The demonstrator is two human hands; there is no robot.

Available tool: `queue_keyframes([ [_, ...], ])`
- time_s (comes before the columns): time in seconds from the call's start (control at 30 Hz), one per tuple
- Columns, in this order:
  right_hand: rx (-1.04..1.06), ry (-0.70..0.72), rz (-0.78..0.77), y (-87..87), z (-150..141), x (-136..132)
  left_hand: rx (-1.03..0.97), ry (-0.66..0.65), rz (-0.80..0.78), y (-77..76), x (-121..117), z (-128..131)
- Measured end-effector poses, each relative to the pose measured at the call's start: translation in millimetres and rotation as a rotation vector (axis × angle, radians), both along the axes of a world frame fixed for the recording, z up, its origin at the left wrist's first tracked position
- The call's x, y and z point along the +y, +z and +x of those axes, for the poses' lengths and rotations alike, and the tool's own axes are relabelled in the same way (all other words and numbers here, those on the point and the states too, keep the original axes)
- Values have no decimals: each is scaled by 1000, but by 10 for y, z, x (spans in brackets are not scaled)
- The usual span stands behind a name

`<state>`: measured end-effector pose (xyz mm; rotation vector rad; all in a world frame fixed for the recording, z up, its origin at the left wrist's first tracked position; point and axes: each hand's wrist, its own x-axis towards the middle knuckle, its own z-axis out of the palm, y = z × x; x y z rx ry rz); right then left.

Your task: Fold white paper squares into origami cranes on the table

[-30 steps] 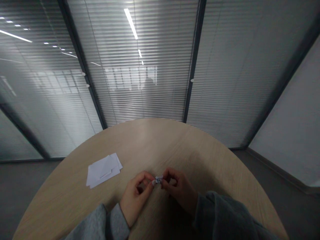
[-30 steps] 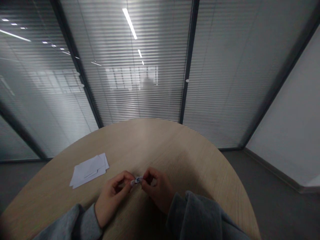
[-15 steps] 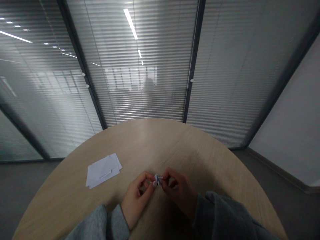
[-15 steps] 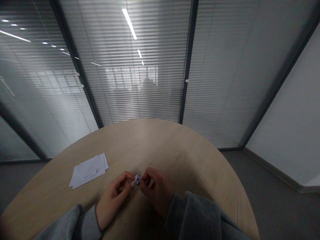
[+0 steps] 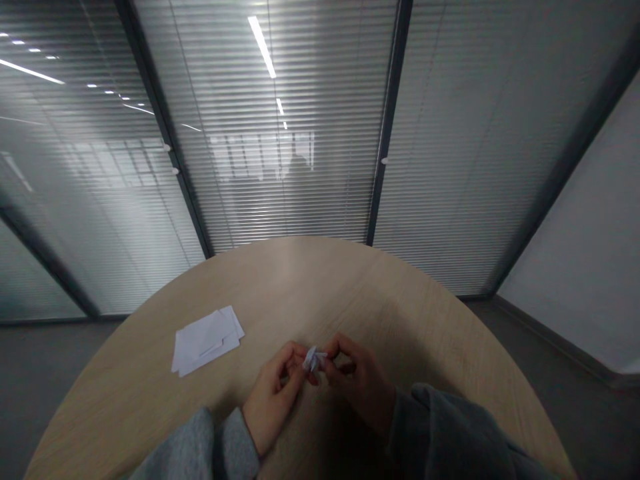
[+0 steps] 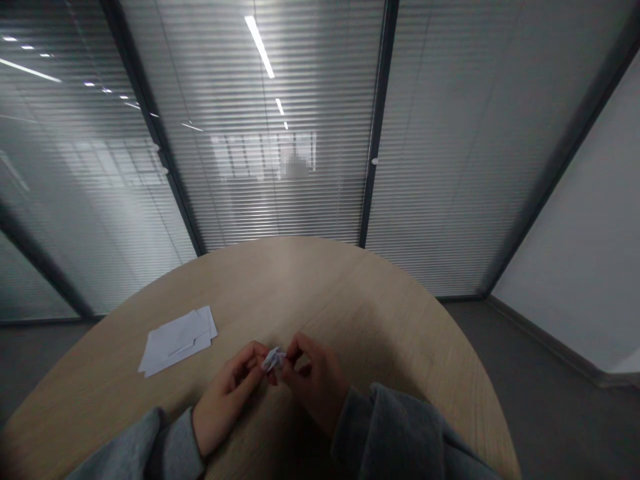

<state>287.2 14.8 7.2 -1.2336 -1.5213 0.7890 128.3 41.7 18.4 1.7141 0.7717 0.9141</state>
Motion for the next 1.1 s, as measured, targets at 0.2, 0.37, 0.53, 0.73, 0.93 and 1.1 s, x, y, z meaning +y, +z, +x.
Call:
queue_keyframes([
  [0.2,-39,33,-37,47,23,2,79,0,57,77,-31,-15],
  [0.37,-109,162,-37,106,21,-29,126,-14,57,87,-43,-21],
  [0.53,-188,150,-15,67,14,-35,191,29,36,69,-39,-18],
  [0.73,-214,159,-14,62,-3,-52,267,13,48,12,-17,-17],
  [0.93,-157,138,-70,95,-21,-56,255,13,100,3,-14,-33],
  [1.1,-121,141,-81,65,-27,-55,261,-8,103,-7,-25,-38],
])
